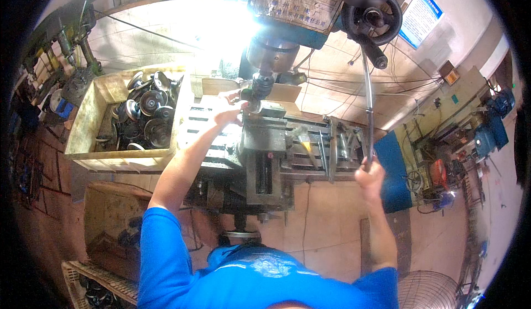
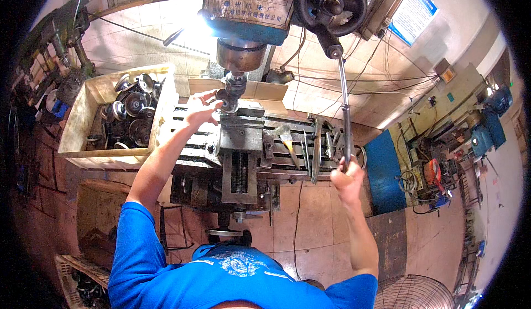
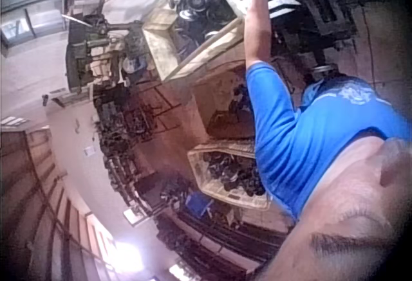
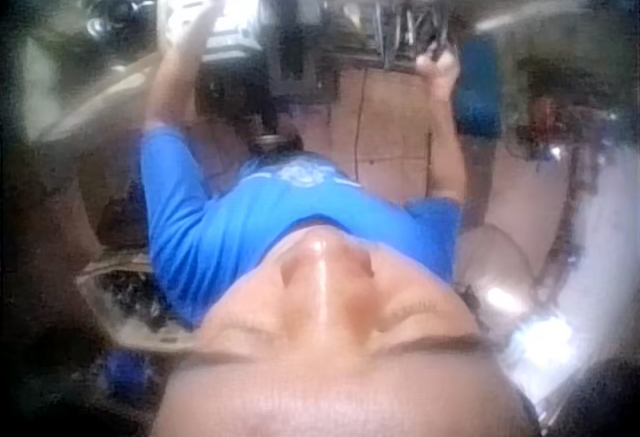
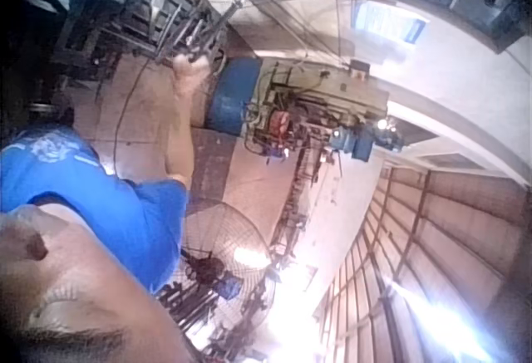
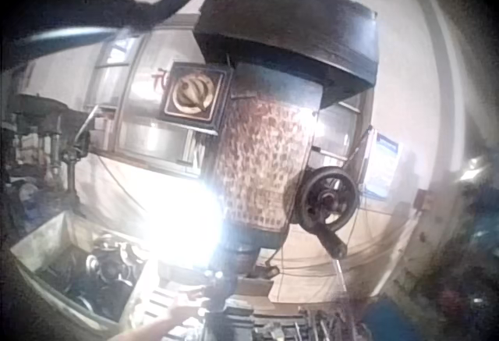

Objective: The person picks up small, circular metal parts from a plastic basket and places them under a drill press. They operate the machine to drill or deburr the parts, then remove them and place them into a cardboard box. This process is repeated for multiple parts throughout the clip.

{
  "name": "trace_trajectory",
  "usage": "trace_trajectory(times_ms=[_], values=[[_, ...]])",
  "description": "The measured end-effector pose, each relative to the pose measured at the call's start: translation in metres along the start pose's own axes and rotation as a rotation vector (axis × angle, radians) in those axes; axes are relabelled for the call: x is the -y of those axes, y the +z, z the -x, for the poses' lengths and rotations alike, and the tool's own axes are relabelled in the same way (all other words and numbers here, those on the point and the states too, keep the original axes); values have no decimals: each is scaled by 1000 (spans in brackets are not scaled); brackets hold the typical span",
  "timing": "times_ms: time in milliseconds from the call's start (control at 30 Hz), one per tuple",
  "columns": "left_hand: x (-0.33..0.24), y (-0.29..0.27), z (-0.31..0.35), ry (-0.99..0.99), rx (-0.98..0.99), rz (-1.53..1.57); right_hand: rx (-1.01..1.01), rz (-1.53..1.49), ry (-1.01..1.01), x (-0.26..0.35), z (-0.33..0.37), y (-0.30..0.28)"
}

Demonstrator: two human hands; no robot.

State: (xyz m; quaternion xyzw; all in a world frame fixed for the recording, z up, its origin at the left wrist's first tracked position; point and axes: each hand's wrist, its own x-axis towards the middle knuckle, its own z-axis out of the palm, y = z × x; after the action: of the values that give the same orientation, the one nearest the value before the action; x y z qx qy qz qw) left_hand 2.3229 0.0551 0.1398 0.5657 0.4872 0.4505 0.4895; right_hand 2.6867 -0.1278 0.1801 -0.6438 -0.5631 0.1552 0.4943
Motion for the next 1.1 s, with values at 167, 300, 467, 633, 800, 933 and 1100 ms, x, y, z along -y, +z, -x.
trace_trajectory(times_ms=[167, 300, 467, 633, 800, 933, 1100], values=[[-3, -7, 5, -20, -18, -36, 18, 268, 48, 96, 19, -65], [-5, -10, 3, -19, 6, -17, -308, 639, -569, 134, 12, -126], [0, -3, -20, -36, 21, 8, -597, 686, -1119, 201, 3, -157], [12, -4, -33, 30, -172, -297, -352, 327, -826, 144, 20, -109], [20, 8, -46, 167, -287, -368, -30, 315, -619, 92, 45, -72], [2, -2, -34, 336, -393, -390, 58, 189, -467, 60, 65, -56], [-15, -31, 5, 522, -363, -843, 101, 115, -371, 38, 88, -48]])
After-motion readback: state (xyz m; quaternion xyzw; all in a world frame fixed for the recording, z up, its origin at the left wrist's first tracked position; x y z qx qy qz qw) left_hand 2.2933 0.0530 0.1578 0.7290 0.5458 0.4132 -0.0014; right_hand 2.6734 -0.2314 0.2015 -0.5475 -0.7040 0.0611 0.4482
